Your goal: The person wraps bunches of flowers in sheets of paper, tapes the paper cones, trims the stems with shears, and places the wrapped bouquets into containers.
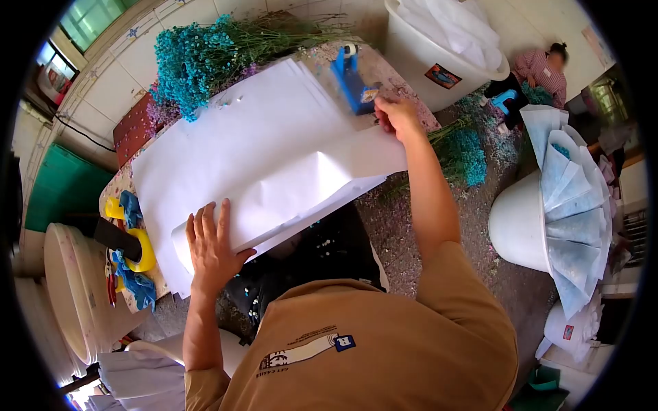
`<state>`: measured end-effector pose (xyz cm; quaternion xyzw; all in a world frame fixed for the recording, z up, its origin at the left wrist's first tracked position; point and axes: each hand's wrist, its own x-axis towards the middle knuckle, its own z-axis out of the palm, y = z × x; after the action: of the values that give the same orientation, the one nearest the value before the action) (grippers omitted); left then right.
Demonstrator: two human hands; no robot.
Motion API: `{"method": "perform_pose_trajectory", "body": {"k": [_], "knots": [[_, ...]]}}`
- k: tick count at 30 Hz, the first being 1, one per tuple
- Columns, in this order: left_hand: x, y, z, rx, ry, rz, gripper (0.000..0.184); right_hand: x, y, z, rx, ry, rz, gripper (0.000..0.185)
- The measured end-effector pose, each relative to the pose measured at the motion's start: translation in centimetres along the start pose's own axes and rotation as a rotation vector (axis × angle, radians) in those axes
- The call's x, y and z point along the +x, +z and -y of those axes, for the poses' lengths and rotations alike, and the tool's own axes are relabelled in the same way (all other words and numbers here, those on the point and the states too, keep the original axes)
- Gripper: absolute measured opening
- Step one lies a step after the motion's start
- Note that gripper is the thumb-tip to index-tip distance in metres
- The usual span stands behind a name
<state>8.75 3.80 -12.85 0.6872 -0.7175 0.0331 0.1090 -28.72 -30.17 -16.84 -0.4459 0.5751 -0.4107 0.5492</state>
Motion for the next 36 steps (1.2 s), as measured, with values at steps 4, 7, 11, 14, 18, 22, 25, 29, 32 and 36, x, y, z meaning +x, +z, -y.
{"method": "perform_pose_trajectory", "body": {"k": [4,7,11,14,18,22,25,29,32,36], "knots": [[-0.1,0.0,0.2,-0.035,-0.017,0.010,0.116,2.3,0.3,-0.1,-0.445,-0.092,-0.129,0.028],[-0.7,0.2,0.5,-0.058,-0.013,-0.025,0.113,1.6,-2.7,0.6,-1.189,-0.381,-0.135,0.033],[-1.1,1.1,1.3,-0.086,-0.007,-0.076,0.112,-10.0,2.3,8.2,-0.475,-0.356,0.021,0.029],[-0.9,1.1,1.8,-0.074,0.014,-0.063,0.112,-21.3,11.9,6.6,-0.145,-0.319,0.399,0.031],[-1.1,1.5,1.7,-0.057,0.009,-0.062,0.113,-25.0,21.0,-1.9,-0.462,-0.183,0.740,0.040],[-0.8,1.7,1.8,-0.052,-0.008,-0.057,0.112,-24.5,22.6,-4.1,-0.952,-0.690,0.523,0.042],[-1.0,1.8,1.9,-0.134,-0.020,-0.061,0.110,-24.8,21.5,-4.6,-1.171,-0.838,0.496,0.039],[-0.6,2.9,1.9,-0.066,-0.073,-0.261,0.057,-25.4,18.7,-2.6,-1.418,-0.820,0.620,0.027],[-0.1,3.9,2.2,-0.071,-0.096,-0.276,0.050,-23.9,15.0,2.5,-1.018,-0.297,0.956,0.031],[0.4,4.1,1.9,-0.083,-0.150,-0.196,0.044,-12.7,7.7,6.4,-0.495,-0.414,0.337,0.029]]}}
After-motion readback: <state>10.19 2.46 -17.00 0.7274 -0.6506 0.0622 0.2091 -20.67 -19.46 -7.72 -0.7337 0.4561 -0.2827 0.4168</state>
